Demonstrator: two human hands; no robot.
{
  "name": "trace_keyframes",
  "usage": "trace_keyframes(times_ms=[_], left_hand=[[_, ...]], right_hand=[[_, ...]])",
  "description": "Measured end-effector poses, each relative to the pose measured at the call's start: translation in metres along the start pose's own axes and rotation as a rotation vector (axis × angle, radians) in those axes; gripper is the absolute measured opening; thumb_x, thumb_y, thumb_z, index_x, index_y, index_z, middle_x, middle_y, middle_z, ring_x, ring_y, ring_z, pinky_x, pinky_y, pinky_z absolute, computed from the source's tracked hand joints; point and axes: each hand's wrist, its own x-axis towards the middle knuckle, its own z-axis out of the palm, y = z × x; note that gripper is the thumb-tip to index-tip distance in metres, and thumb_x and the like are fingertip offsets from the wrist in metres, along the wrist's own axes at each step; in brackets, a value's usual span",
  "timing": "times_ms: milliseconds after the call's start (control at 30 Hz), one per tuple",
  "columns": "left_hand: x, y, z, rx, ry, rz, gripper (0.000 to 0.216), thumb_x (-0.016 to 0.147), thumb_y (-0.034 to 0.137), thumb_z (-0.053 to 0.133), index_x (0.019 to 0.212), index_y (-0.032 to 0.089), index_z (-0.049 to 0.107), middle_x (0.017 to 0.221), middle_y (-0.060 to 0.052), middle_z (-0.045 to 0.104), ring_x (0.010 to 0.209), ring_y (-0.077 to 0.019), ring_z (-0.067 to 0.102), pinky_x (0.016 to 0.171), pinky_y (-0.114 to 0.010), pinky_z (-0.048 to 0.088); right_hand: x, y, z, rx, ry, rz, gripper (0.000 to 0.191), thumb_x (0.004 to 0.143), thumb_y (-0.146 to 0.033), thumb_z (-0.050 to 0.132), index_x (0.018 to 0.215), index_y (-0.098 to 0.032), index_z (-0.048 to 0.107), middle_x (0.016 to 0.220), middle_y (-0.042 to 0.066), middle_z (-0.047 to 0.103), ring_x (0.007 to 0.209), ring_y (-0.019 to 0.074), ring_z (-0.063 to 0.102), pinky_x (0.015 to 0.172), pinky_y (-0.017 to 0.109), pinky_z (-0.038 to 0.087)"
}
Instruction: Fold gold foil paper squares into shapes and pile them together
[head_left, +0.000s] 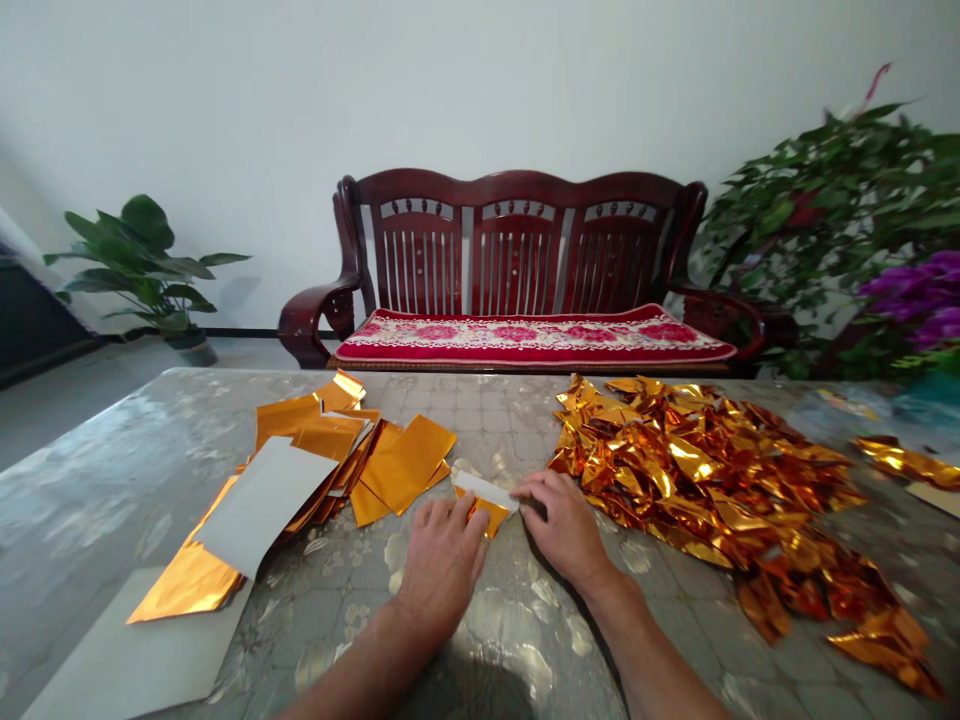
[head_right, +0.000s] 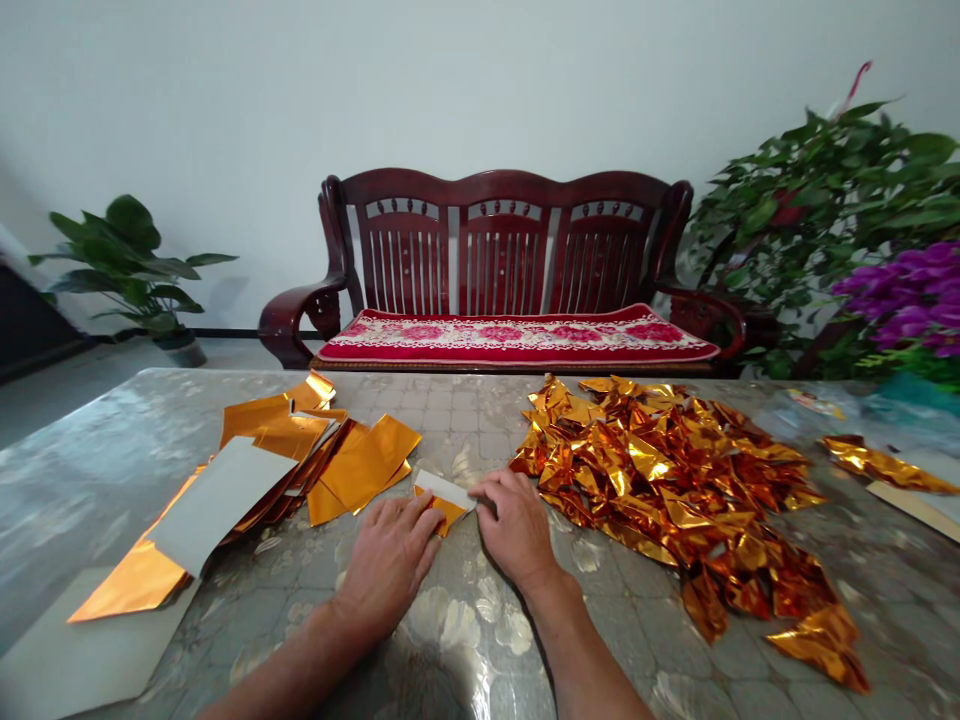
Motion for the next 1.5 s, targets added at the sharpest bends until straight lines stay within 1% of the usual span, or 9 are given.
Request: trace_keyframes(times_ms=[133, 300, 500, 700, 767, 867, 1000, 1267, 1500], left_hand=[[0.002, 0.000, -0.003, 0.000, -0.028, -0.046, 0.020, 0.097, 0.025, 0.046, 0.109, 0.026, 0.062, 0.114, -0.005, 0.063, 0.101, -0.0257, 0.056, 0.088, -0.042, 0.044], [0.004, -0.003, -0.003, -0.048, -0.085, -0.101, 0.019, 0.097, 0.021, 0.046, 0.097, 0.023, 0.065, 0.097, -0.004, 0.065, 0.089, -0.0225, 0.059, 0.080, -0.036, 0.044], [0.005, -0.010, -0.001, -0.154, -0.009, -0.147, 0.012, 0.091, 0.025, 0.058, 0.101, 0.024, 0.064, 0.100, -0.003, 0.065, 0.099, -0.0248, 0.057, 0.088, -0.038, 0.043], [0.010, -0.019, 0.010, -0.294, 0.072, -0.195, 0.055, 0.082, 0.026, 0.070, 0.133, 0.020, 0.052, 0.116, -0.008, 0.062, 0.111, -0.0267, 0.055, 0.096, -0.039, 0.042], [0.013, -0.022, 0.014, -0.372, 0.078, -0.202, 0.052, 0.081, 0.029, 0.070, 0.130, 0.020, 0.055, 0.110, -0.007, 0.065, 0.106, -0.0261, 0.057, 0.093, -0.038, 0.043], [0.016, -0.026, 0.019, -0.530, 0.082, -0.227, 0.025, 0.083, 0.030, 0.067, 0.106, 0.021, 0.067, 0.094, -0.003, 0.068, 0.092, -0.0225, 0.060, 0.082, -0.033, 0.043], [0.017, -0.028, 0.026, -0.711, 0.126, -0.275, 0.011, 0.083, 0.028, 0.061, 0.080, 0.019, 0.065, 0.075, 0.001, 0.062, 0.074, -0.0164, 0.056, 0.069, -0.027, 0.039], [0.014, -0.017, 0.017, -0.926, 0.289, -0.276, 0.017, 0.084, 0.033, 0.059, 0.088, 0.019, 0.066, 0.077, 0.002, 0.064, 0.070, -0.0144, 0.055, 0.068, -0.024, 0.042], [0.013, -0.015, 0.014, -0.931, 0.410, -0.273, 0.016, 0.086, 0.032, 0.060, 0.081, 0.018, 0.066, 0.070, 0.002, 0.063, 0.064, -0.0129, 0.055, 0.065, -0.023, 0.045]], right_hand=[[-0.003, -0.010, -0.003, -0.110, 0.029, 0.109, 0.011, 0.089, -0.024, 0.059, 0.082, -0.022, 0.068, 0.087, 0.003, 0.064, 0.087, 0.0188, 0.058, 0.078, 0.029, 0.040], [-0.006, -0.031, 0.001, -0.180, -0.031, 0.148, 0.023, 0.083, -0.045, 0.067, 0.081, -0.023, 0.062, 0.084, 0.003, 0.065, 0.083, 0.0211, 0.059, 0.069, 0.030, 0.036], [-0.006, -0.040, 0.010, -0.214, -0.062, 0.199, 0.002, 0.085, -0.021, 0.061, 0.083, -0.022, 0.061, 0.089, 0.003, 0.066, 0.088, 0.0219, 0.060, 0.071, 0.030, 0.036], [-0.008, -0.035, 0.013, -0.002, -0.041, 0.168, 0.009, 0.088, -0.019, 0.054, 0.082, -0.023, 0.060, 0.085, 0.002, 0.067, 0.087, 0.0210, 0.060, 0.074, 0.029, 0.040], [-0.008, -0.034, 0.014, 0.131, -0.005, 0.147, 0.009, 0.088, -0.020, 0.054, 0.082, -0.023, 0.060, 0.085, 0.001, 0.067, 0.087, 0.0200, 0.061, 0.077, 0.029, 0.041], [-0.006, -0.034, 0.017, 0.270, 0.063, 0.118, 0.006, 0.086, -0.021, 0.056, 0.084, -0.022, 0.061, 0.086, 0.001, 0.068, 0.087, 0.0191, 0.062, 0.080, 0.029, 0.044], [-0.004, -0.036, 0.019, 0.359, 0.094, 0.128, 0.009, 0.085, -0.024, 0.059, 0.093, -0.022, 0.063, 0.090, 0.002, 0.069, 0.085, 0.0185, 0.064, 0.078, 0.029, 0.046], [-0.007, -0.045, 0.016, 0.422, 0.136, -0.030, 0.012, 0.092, -0.023, 0.053, 0.088, -0.022, 0.065, 0.084, 0.001, 0.067, 0.080, 0.0153, 0.063, 0.075, 0.025, 0.046], [-0.007, -0.051, 0.015, 0.347, 0.129, -0.024, 0.012, 0.092, -0.024, 0.054, 0.083, -0.022, 0.063, 0.079, 0.000, 0.065, 0.075, 0.0145, 0.061, 0.070, 0.024, 0.043]])
